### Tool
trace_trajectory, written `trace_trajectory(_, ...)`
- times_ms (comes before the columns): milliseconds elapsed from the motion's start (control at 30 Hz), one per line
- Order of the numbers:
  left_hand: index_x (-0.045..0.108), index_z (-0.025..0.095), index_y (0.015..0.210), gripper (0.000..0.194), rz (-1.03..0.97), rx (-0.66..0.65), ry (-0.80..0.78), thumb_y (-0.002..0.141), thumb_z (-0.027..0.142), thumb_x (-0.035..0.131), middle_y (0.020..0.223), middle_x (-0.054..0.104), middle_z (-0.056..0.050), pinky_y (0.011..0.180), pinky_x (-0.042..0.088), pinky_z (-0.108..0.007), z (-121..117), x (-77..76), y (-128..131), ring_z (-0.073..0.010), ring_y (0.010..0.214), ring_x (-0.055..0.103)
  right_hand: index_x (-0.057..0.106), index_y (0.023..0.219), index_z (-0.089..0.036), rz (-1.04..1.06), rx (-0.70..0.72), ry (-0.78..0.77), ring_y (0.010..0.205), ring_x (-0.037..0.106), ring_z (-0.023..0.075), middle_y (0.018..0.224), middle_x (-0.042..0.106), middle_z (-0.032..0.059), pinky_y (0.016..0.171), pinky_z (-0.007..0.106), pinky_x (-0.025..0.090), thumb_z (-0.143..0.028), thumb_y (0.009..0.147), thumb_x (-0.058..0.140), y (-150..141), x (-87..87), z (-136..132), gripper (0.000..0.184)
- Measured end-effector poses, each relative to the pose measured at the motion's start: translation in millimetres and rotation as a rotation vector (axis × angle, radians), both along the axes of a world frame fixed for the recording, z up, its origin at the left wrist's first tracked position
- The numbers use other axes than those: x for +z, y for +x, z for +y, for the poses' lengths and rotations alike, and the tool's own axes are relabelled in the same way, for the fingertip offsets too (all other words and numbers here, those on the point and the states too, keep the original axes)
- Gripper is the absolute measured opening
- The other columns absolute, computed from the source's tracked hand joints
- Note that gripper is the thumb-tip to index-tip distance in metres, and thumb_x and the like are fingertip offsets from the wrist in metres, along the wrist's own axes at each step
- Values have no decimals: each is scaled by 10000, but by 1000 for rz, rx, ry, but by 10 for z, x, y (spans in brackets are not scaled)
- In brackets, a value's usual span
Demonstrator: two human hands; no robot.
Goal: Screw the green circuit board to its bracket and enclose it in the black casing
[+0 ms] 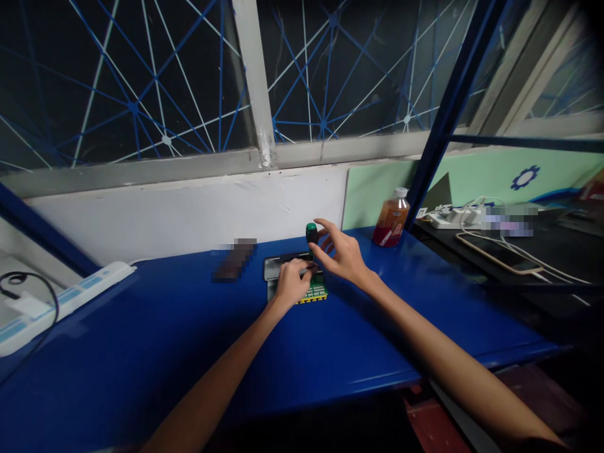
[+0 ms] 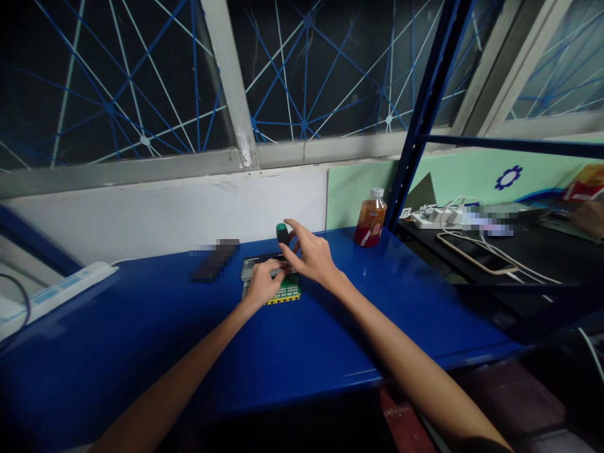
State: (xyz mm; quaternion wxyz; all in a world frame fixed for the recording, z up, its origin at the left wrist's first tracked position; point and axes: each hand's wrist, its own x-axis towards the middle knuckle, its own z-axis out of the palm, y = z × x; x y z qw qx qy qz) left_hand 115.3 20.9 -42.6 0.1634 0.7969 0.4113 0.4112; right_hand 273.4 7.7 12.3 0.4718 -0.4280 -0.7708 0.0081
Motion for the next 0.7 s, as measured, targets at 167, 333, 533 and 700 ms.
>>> trace_trajectory(167, 742, 184, 874, 178, 28, -9, -3, 803, 97, 604, 923, 737, -50, 847, 494, -306, -1, 4, -4, -197, 892, 672, 408, 1324, -203, 6, 15, 7, 679, 633, 138, 1006, 661, 56, 640, 300, 509, -384, 891, 448, -3, -7, 0, 471)
trace_trajectory(333, 739, 172, 865, 182, 14, -42, 16, 795, 77, 600, 921, 736, -55, 855, 492, -304, 24, -8, -11, -196, 901, 667, 423, 1317, -198, 9, 21, 29, 649, 623, 129, 959, 658, 45, 629, 289, 505, -387, 883, 471, 1, -14, 9, 476)
trace_trajectory(533, 729, 172, 862, 134, 21, -38, 55, 793, 109, 634, 897, 732, -46, 847, 493, -320, 16, -11, -12, -202, 895, 654, 448, 1302, -185, 1, -22, 91, 587, 573, 114, 822, 628, 20, 611, 267, 481, -418, 863, 526, 17, -28, 42, 503)
trace_trajectory(700, 726, 198, 843, 88, 1, -30, 93, 788, 157, 673, 874, 727, -21, 817, 491, -318, 15, -1, -11, -195, 873, 640, 448, 1304, -169, -24, -40, 93, 599, 545, 129, 746, 591, 12, 622, 275, 470, -446, 865, 518, 40, -24, 46, 524)
